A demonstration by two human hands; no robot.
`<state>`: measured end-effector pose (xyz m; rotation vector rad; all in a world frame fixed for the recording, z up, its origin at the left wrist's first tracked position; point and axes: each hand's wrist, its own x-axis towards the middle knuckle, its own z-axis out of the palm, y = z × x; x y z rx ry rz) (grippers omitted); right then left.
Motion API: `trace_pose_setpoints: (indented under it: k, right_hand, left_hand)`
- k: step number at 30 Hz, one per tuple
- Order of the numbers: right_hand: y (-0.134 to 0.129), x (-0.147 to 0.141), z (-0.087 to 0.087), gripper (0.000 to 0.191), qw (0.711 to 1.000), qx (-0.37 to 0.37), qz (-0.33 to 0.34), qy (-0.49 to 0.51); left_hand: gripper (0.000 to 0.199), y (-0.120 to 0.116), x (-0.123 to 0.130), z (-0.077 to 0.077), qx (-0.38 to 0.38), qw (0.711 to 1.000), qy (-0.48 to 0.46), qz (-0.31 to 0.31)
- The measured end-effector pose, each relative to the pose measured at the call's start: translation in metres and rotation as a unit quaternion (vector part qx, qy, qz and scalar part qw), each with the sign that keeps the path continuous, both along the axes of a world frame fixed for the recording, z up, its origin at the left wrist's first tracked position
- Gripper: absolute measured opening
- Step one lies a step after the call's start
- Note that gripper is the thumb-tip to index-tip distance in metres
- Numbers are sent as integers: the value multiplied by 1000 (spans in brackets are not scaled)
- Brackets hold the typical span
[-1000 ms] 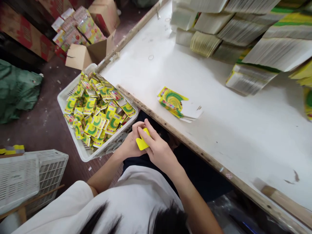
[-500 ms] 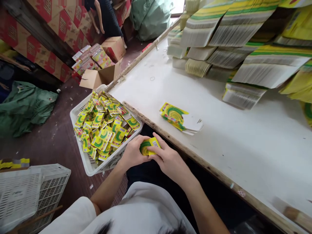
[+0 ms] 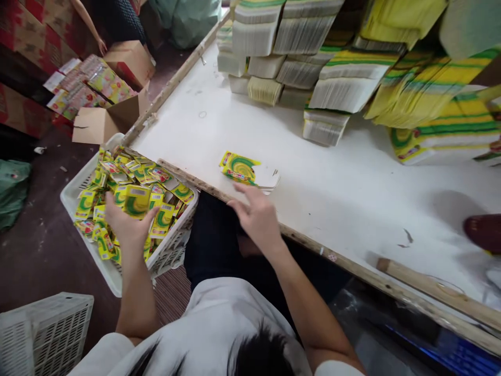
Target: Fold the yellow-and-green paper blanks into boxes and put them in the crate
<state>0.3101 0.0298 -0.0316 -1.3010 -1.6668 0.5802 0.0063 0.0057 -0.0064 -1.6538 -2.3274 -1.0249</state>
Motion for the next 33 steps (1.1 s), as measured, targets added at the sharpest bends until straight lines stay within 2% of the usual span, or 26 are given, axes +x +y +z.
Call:
trace_pose_setpoints:
  k: [2,3,5,7,10,18,21,23,25,26,28,31,33]
  right_hand:
    - [20,15,-4,30,994,16,-90,-59]
    - [30,19,-8,33,989,8,-113,-97]
    - [47,21,-18,39,975,-28,-122,-184]
    - [56,17,-26,39,959,-55,-109,-256]
    - [58,10,-30,33,945,-41,-95,-311]
    - [61,6,-39,31,944,3,-93,-316]
    - [64,6,-35,29,953,-6,-96,-288]
    - [61,6,-27,31,968,-1,-111,-224]
    - [53,1,-17,31,987,8,-107,-119]
    - [45,-3,-12,30,995,8,-84,-61]
    - [26,-16,-3,27,999,-8,5,39]
    - [-5,-38,7,22,975,-55,174,129]
    - [-22,-47,11,16,955,-96,204,194]
  left_hand:
    - [103,0,-15,-1,8,1000,4,16]
    - [96,-1,-15,-2,-3,1000,-5,-5]
    - [72,-4,-2,-8,-46,995,-39,-85]
    - [50,-7,19,-13,-94,977,-83,-170]
    - [42,-10,44,-18,-106,963,-130,-210]
    - [38,-14,60,-21,-148,933,-223,-240]
    - [36,-17,68,-21,-168,919,-255,-248]
    - [38,-17,75,-22,-183,903,-294,-256]
    - [50,-16,86,-23,-190,874,-360,-266]
    - [60,-14,92,-25,-183,852,-407,-272]
    - [72,-9,106,-27,-136,794,-526,-274]
    - [58,-1,126,-26,-33,693,-682,-233]
    - [46,4,135,-20,22,645,-737,-201]
